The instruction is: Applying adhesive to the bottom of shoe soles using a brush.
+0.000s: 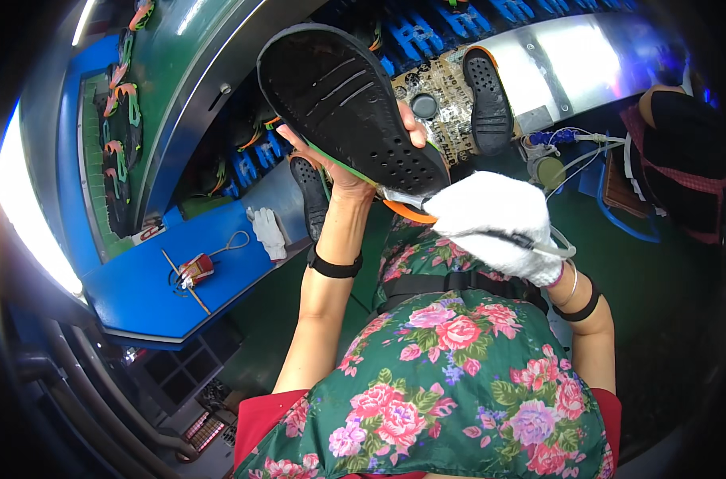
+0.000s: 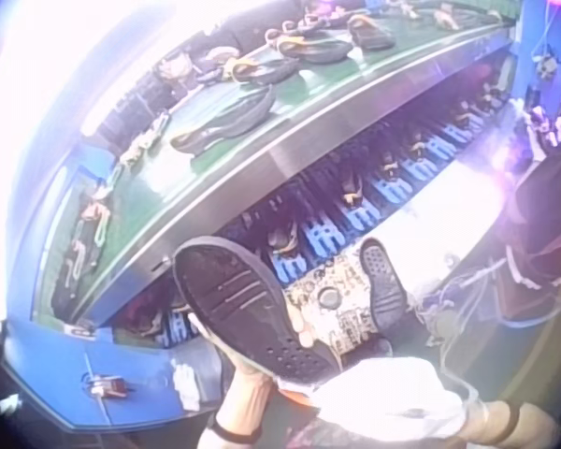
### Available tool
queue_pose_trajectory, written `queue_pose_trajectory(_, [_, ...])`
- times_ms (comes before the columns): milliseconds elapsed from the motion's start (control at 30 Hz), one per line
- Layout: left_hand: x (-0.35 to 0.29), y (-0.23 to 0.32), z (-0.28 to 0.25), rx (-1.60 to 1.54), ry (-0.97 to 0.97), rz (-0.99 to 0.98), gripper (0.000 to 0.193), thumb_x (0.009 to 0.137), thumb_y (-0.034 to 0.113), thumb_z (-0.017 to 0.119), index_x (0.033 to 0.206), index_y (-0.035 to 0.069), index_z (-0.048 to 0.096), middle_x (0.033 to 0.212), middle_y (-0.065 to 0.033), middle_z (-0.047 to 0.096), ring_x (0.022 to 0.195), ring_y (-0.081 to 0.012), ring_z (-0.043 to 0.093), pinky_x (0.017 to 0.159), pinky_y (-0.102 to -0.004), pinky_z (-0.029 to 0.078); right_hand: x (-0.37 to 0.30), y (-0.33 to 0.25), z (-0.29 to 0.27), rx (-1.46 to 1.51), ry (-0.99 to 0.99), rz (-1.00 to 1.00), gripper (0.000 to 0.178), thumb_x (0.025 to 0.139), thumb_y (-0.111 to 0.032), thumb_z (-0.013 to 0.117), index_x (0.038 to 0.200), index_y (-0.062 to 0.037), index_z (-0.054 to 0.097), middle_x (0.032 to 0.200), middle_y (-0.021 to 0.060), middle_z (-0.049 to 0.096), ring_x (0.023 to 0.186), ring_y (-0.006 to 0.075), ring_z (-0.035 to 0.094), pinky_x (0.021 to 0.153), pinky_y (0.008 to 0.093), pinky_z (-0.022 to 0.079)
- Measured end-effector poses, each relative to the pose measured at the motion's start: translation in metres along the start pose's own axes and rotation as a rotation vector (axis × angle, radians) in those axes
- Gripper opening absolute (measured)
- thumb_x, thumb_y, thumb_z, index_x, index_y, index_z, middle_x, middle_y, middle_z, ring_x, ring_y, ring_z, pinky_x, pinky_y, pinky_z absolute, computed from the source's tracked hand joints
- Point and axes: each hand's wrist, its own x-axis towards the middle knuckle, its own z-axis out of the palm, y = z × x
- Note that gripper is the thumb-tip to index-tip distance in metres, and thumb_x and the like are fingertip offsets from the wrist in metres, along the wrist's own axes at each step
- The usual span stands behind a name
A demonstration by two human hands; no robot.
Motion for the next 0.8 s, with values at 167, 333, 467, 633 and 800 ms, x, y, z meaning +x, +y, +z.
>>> queue_pose_trajectory(167, [0.005, 0.002, 0.003, 0.026, -0.008, 0.009, 0.131, 0.062, 0.109, 0.024, 0.141, 0.008, 0.05, 0.096, -0.0258, 0.065, 0.079, -0.0364, 0.066, 0.07, -0.0484, 0.055, 0.001, -0.002, 0.002, -0.084, 0.059, -0.012, 0.015, 0.073, 0.0, 0.081, 0.087, -0.0029, 0.078, 0.097, 0.0154, 0.077, 0.086, 0.0286, 0.075, 0.076, 0.036, 0.058])
queue_pose_trajectory(333, [0.009, 0.007, 0.004, 0.022, -0.08, -0.011, 0.133, 0.06, 0.11, 0.026, 0.14, 0.006, 0.05, 0.097, -0.0266, 0.065, 0.083, -0.0379, 0.066, 0.073, -0.0501, 0.055, -0.003, -0.001, -0.001, -0.021, 0.065, 0.058, 0.014, 0.074, 0.001, 0.08, 0.087, -0.0028, 0.077, 0.097, 0.015, 0.077, 0.086, 0.0281, 0.075, 0.076, 0.0361, 0.058])
queue_pose_trajectory(467, [0.009, 0.004, 0.021, 0.079, 0.053, -0.058, 0.125, 0.059, 0.109, 0.033, 0.109, -0.002, 0.058, 0.09, -0.0208, 0.063, 0.074, -0.032, 0.061, 0.07, -0.0434, 0.048, -0.006, -0.001, 0.0, -0.08, 0.064, 0.038, 0.013, 0.074, 0.001, 0.079, 0.086, -0.0029, 0.078, 0.095, 0.0142, 0.077, 0.087, 0.0272, 0.075, 0.077, 0.036, 0.058])
queue_pose_trajectory(633, [0.008, 0.007, 0.021, 0.06, 0.068, -0.07, 0.125, 0.059, 0.108, 0.033, 0.112, -0.003, 0.057, 0.091, -0.0216, 0.063, 0.076, -0.0332, 0.063, 0.07, -0.0438, 0.05, -0.01, 0.0, 0.002, -0.051, 0.053, 0.069, 0.014, 0.074, 0.001, 0.079, 0.087, -0.0028, 0.078, 0.096, 0.0141, 0.077, 0.086, 0.0272, 0.075, 0.076, 0.0356, 0.058])
queue_pose_trajectory(800, [0.01, 0.007, 0.011, 0.161, 0.029, -0.065, 0.124, 0.062, 0.107, 0.032, 0.12, 0.0, 0.055, 0.094, -0.0226, 0.063, 0.081, -0.035, 0.065, 0.07, -0.0448, 0.054, -0.008, -0.009, 0.007, -0.08, 0.062, 0.025, 0.016, 0.074, 0.001, 0.08, 0.09, -0.0032, 0.078, 0.096, 0.014, 0.077, 0.084, 0.0267, 0.074, 0.074, 0.0354, 0.058])
